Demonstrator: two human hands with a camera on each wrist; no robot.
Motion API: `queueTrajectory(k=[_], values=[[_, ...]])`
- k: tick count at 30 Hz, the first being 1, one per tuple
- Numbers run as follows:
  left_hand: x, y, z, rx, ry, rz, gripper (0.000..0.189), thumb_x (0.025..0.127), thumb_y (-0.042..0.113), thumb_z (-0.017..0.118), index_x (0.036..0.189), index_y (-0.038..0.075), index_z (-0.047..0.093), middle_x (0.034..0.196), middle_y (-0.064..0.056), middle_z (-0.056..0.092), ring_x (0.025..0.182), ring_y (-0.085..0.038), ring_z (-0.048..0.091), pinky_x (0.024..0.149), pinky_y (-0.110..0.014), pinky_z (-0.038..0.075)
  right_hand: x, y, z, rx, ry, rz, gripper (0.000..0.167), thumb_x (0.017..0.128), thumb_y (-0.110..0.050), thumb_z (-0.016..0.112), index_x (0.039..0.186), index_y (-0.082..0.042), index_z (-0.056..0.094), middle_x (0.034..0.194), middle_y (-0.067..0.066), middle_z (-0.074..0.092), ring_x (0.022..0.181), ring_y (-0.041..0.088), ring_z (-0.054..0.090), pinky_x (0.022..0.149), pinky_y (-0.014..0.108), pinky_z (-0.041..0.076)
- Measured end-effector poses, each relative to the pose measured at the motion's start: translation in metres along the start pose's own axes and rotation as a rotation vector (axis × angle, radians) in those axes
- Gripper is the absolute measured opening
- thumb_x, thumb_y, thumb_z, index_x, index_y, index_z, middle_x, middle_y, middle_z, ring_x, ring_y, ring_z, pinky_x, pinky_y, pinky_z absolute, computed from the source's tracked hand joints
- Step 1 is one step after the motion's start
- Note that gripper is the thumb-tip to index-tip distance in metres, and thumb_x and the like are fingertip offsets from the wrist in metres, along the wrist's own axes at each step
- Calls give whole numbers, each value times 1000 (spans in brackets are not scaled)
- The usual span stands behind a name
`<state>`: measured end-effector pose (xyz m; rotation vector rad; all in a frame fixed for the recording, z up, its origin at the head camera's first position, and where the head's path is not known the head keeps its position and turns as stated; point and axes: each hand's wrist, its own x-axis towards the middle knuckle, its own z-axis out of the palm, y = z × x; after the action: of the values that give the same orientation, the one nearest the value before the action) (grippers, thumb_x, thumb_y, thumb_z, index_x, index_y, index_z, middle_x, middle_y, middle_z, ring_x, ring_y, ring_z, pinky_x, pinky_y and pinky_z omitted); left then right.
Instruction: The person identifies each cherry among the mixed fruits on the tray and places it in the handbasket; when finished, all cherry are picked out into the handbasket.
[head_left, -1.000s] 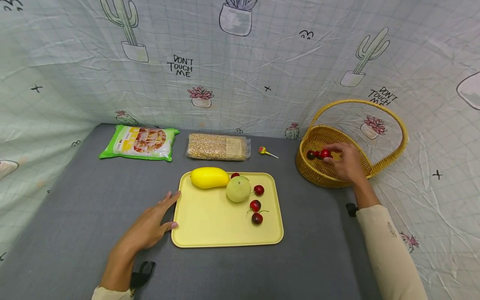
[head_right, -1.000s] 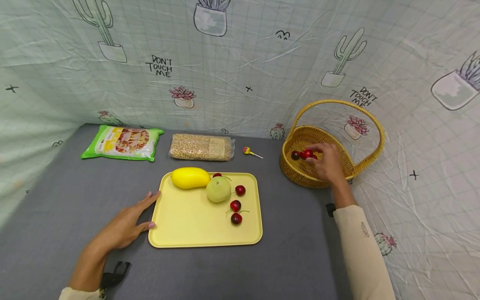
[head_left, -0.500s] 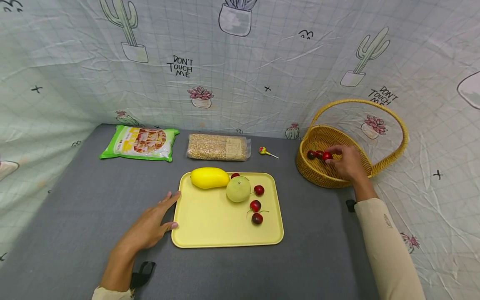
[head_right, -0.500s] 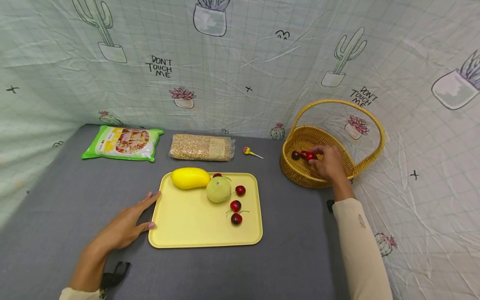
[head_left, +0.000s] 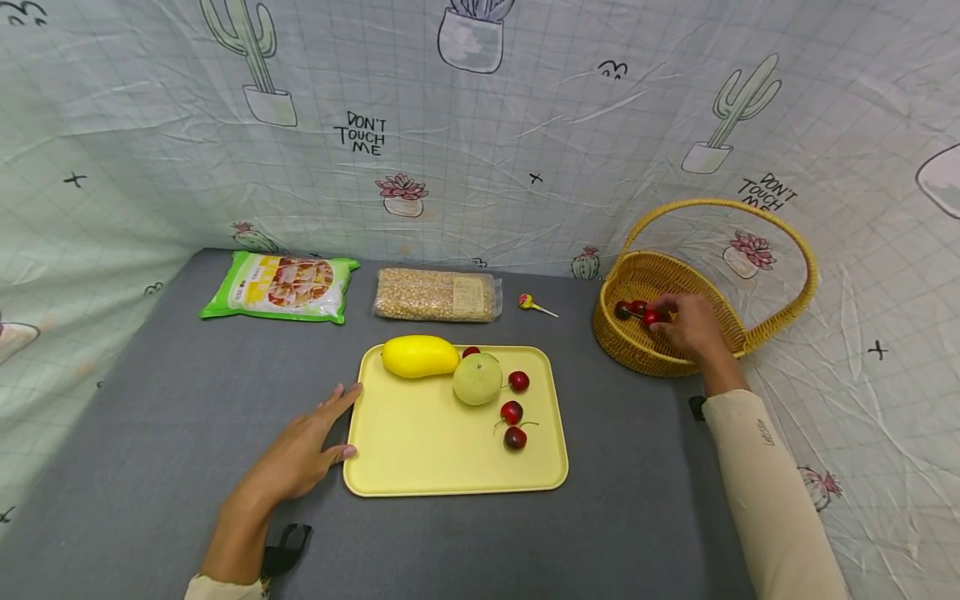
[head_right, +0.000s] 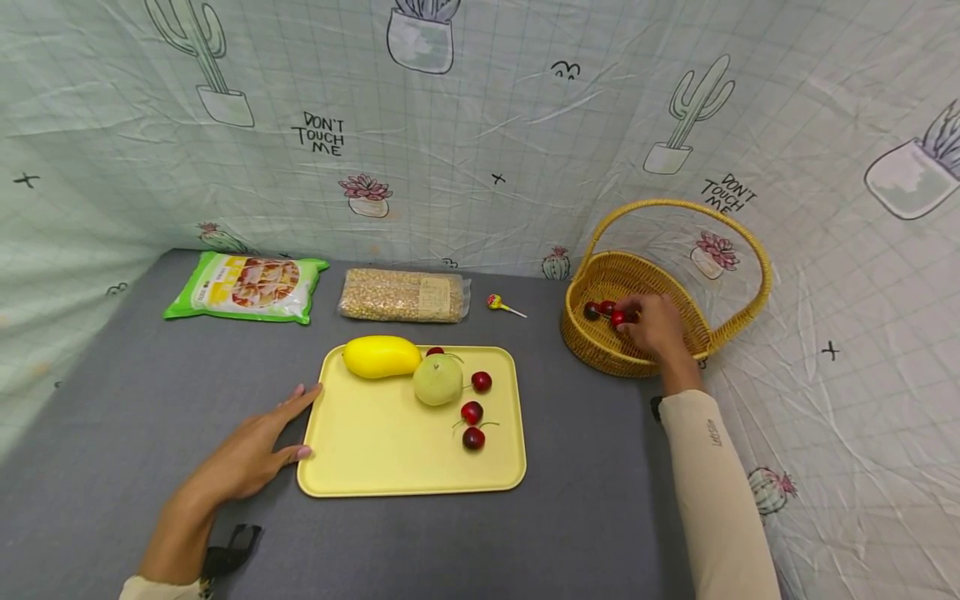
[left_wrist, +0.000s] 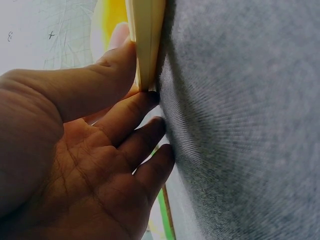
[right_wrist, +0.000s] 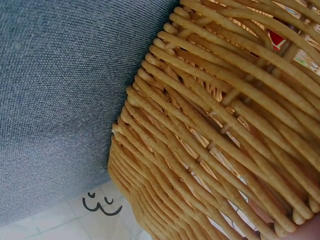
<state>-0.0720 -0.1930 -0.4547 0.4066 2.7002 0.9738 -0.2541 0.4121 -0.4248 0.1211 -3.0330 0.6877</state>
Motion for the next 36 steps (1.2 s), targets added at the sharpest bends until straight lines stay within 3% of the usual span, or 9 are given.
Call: queueTrajectory(k=[10, 17, 26, 36], values=[[0, -2, 1, -6, 4, 6, 88, 94, 7, 79, 168, 8, 31, 170, -33, 28, 153, -58, 33, 119, -77, 31, 0, 0, 1, -8, -11, -27, 28, 93, -4, 81, 120, 2, 76, 112, 29, 77, 102, 44, 71, 92, 62, 53], [-1, -2, 1, -7, 7, 5, 88, 94, 7, 79, 168, 8, 31, 170, -33, 27, 153, -58, 32, 119, -76, 31, 0, -1, 2, -17, 3, -29, 28, 92, -3, 81, 119, 2, 76, 112, 28, 77, 104, 46, 71, 94, 63, 53], [-1, -1, 2, -20, 6, 3, 88, 94, 7, 79, 168, 8, 31, 170, -32, 27, 155, -57, 31, 120, -76, 30, -3, -6, 2, -8, 126, -34, 29, 93, -5, 82, 121, 2, 77, 122, 28, 75, 119, 50, 56, 110, 66, 38], [-1, -2, 3, -5, 14, 16, 88, 93, 9, 80, 167, 8, 33, 169, -33, 30, 152, -58, 34, 118, -76, 32, -13, -30, -4, 46, 246, -113, 31, 90, -4, 85, 120, -1, 78, 119, 24, 78, 108, 46, 54, 97, 59, 40]])
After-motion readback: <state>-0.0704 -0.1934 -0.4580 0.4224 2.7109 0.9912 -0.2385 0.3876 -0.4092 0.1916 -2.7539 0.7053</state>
